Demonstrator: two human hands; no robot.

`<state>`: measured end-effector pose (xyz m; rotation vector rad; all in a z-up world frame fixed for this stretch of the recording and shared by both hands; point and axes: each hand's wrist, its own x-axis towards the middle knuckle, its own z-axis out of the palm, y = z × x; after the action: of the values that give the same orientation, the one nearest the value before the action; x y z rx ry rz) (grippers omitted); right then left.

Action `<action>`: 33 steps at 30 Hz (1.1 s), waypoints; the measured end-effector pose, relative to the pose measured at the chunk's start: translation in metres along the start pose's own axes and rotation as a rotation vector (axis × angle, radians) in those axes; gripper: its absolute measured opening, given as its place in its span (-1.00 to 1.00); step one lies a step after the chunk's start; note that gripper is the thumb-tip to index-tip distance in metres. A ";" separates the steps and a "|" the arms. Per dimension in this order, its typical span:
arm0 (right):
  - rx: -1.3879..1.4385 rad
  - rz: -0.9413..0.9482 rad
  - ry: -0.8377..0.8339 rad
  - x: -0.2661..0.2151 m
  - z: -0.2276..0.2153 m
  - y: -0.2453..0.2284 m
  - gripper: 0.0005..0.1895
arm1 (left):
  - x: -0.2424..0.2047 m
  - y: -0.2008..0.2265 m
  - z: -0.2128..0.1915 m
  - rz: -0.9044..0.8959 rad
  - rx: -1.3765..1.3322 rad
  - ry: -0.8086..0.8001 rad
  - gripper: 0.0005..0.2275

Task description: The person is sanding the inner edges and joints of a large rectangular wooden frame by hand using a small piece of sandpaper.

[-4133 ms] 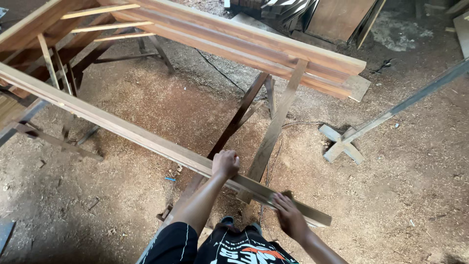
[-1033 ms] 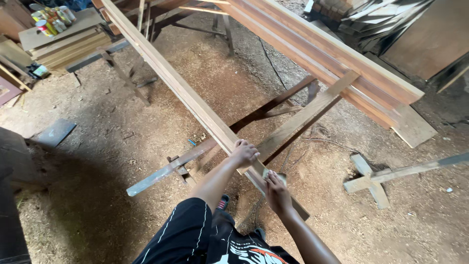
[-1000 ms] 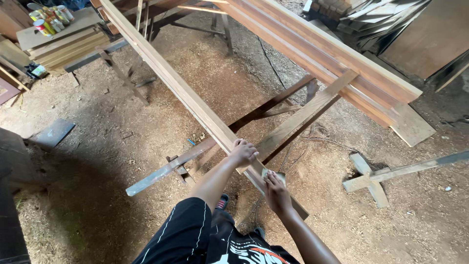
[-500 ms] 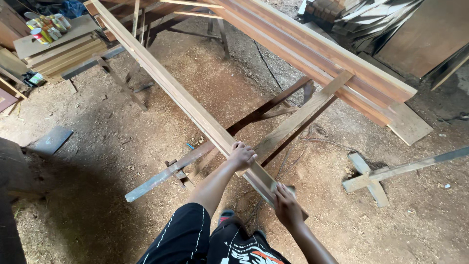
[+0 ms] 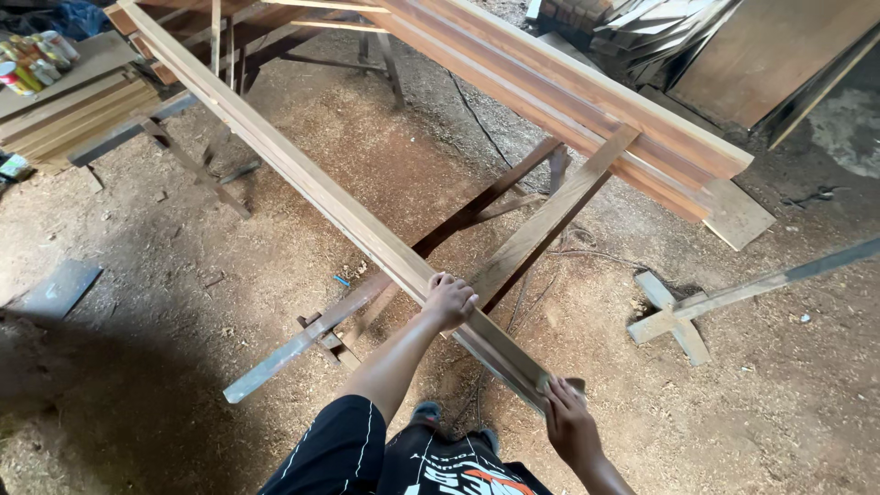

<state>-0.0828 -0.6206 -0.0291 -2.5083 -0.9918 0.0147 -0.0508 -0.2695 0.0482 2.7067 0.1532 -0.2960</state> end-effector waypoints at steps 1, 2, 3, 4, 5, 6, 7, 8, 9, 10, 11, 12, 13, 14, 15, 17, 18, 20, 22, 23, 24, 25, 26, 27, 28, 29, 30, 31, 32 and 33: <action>0.024 0.009 0.023 0.018 0.010 -0.007 -0.62 | 0.001 0.000 0.001 0.001 -0.006 0.013 -0.63; 0.048 0.018 0.046 0.033 0.017 -0.015 -0.61 | 0.002 0.000 0.004 0.001 -0.012 0.026 -0.63; 0.044 -0.003 0.082 0.048 0.025 -0.024 -0.60 | 0.001 -0.001 0.005 0.003 -0.020 0.038 -0.63; 0.041 -0.024 0.118 0.063 0.033 -0.034 -0.60 | 0.002 -0.005 0.006 0.015 -0.017 0.041 -0.63; 0.016 -0.033 0.104 0.067 0.037 -0.041 -0.61 | 0.003 -0.007 0.007 0.028 -0.015 0.039 -0.62; -0.010 -0.042 0.089 0.069 0.042 -0.046 -0.63 | 0.003 -0.010 0.009 0.040 -0.014 0.037 -0.61; -0.032 -0.055 0.080 0.073 0.047 -0.049 -0.64 | 0.004 -0.013 0.009 0.047 -0.013 0.038 -0.61; -0.060 -0.103 0.077 0.064 0.045 -0.045 -0.68 | 0.003 -0.014 0.012 0.054 -0.012 0.038 -0.62; -0.088 -0.154 0.076 0.048 0.039 -0.035 -0.70 | 0.003 -0.015 0.014 0.060 -0.011 0.042 -0.62; -0.100 -0.161 0.059 0.028 0.030 -0.023 -0.65 | 0.003 -0.016 0.016 0.076 -0.001 0.053 -0.62; -0.112 -0.171 0.040 0.009 0.018 -0.009 -0.60 | 0.005 -0.017 0.016 0.091 0.006 0.066 -0.62; -0.126 -0.199 0.106 -0.008 0.011 0.000 -0.62 | 0.007 -0.019 0.016 0.106 0.013 0.079 -0.62; -0.143 -0.233 0.170 -0.021 0.006 0.008 -0.65 | 0.008 -0.020 0.018 0.108 0.004 0.066 -0.61; -0.155 -0.205 0.152 -0.025 0.006 0.015 -0.65 | 0.008 -0.021 0.020 0.110 -0.006 0.053 -0.61; -0.163 -0.173 0.134 -0.028 0.007 0.017 -0.64 | 0.007 -0.024 0.023 0.112 -0.013 0.036 -0.60; -0.146 -0.089 0.138 -0.019 0.015 0.013 -0.65 | 0.011 -0.027 0.027 0.131 0.014 0.041 -0.60; -0.121 -0.037 0.159 -0.006 0.023 0.007 -0.66 | 0.013 -0.029 0.029 0.143 0.029 0.043 -0.60; -0.110 0.128 0.134 0.029 0.040 -0.010 -0.65 | 0.015 -0.036 0.035 0.179 0.034 0.156 -0.60; -0.171 0.192 0.094 0.048 0.053 -0.032 -0.63 | 0.013 -0.034 0.043 0.190 0.038 0.199 -0.61; -0.211 0.138 0.102 0.055 0.061 -0.045 -0.63 | 0.013 -0.035 0.044 0.177 0.051 0.189 -0.62; -0.250 0.083 0.111 0.056 0.062 -0.052 -0.63 | 0.013 -0.035 0.044 0.164 0.065 0.180 -0.63; -0.221 0.052 0.105 0.047 0.058 -0.055 -0.63 | 0.012 -0.035 0.043 0.176 0.060 0.197 -0.63; -0.193 0.020 0.099 0.030 0.051 -0.055 -0.62 | 0.011 -0.035 0.043 0.188 0.056 0.214 -0.64; -0.166 -0.014 0.097 0.016 0.045 -0.052 -0.61 | 0.011 -0.035 0.042 0.200 0.052 0.236 -0.65; -0.202 -0.045 0.134 0.000 0.036 -0.045 -0.64 | 0.012 -0.036 0.041 0.200 0.057 0.239 -0.65; -0.239 -0.076 0.167 -0.016 0.026 -0.035 -0.67 | 0.012 -0.036 0.042 0.198 0.058 0.240 -0.65; -0.251 -0.059 0.168 -0.025 0.020 -0.026 -0.66 | 0.012 -0.037 0.044 0.196 0.059 0.242 -0.65; -0.261 -0.047 0.168 -0.034 0.013 -0.019 -0.65 | 0.013 -0.037 0.045 0.197 0.056 0.245 -0.65; -0.271 -0.035 0.167 -0.040 0.009 -0.016 -0.65 | 0.013 -0.037 0.046 0.198 0.054 0.248 -0.65; -0.256 -0.006 0.204 -0.037 0.012 -0.016 -0.67 | 0.014 -0.039 0.046 0.198 0.054 0.254 -0.65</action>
<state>-0.1227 -0.6299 -0.0393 -2.6680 -0.9688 -0.3849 -0.0516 -0.2526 -0.0114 2.7762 -0.0518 0.1034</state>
